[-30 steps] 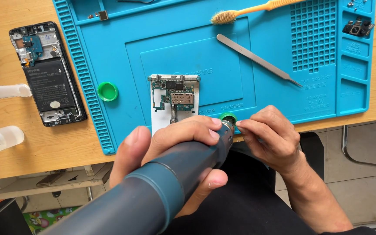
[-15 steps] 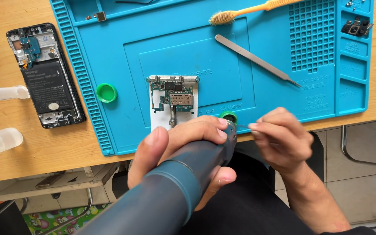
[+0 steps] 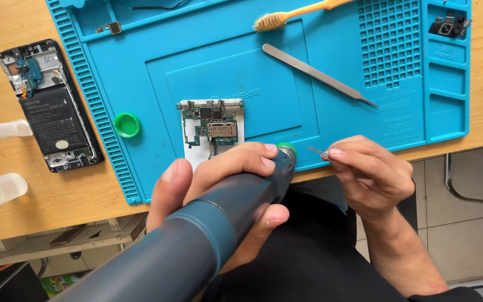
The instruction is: The person works on a disassembled mobile phone motherboard secured in a white holder. They use a hot air gun to heat a small component, then use tweezers to remove and place the component. They also use a SIM ejector tool to clean or adjust a slot on the board.
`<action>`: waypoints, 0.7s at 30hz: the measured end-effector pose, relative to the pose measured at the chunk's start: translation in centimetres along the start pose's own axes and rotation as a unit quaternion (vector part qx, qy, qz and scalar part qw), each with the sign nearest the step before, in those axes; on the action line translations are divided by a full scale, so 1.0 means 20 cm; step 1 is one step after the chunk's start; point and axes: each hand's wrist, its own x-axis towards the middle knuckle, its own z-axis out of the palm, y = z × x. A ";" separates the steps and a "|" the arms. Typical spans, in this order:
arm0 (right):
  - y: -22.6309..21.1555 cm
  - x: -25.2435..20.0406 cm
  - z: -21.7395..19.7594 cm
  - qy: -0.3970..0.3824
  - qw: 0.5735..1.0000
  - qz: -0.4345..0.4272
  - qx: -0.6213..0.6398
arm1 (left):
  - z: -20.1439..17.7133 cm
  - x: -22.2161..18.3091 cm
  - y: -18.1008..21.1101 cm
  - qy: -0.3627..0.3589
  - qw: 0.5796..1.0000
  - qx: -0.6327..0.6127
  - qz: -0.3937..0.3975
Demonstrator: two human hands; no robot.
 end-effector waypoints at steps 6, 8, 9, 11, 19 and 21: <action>0.00 0.02 -0.01 -0.007 1.000 -0.002 -0.015 | -0.03 0.01 -0.02 -0.029 0.999 0.014 -0.015; -0.02 0.03 0.00 -0.010 1.000 0.010 -0.012 | -0.02 0.01 -0.01 -0.025 0.999 0.017 -0.017; -0.02 0.03 0.00 -0.009 1.000 0.010 -0.012 | -0.02 0.01 -0.02 -0.026 0.999 0.017 -0.017; -0.02 0.03 0.00 -0.015 1.000 0.007 -0.002 | -0.02 0.00 -0.04 -0.021 0.999 0.038 -0.002; 0.00 0.04 0.00 -0.039 0.999 0.001 -0.008 | 0.02 0.00 -0.03 0.015 0.998 0.055 0.014; -0.01 0.05 0.00 -0.041 0.999 0.000 -0.017 | 0.02 0.00 -0.05 0.001 0.999 0.045 0.014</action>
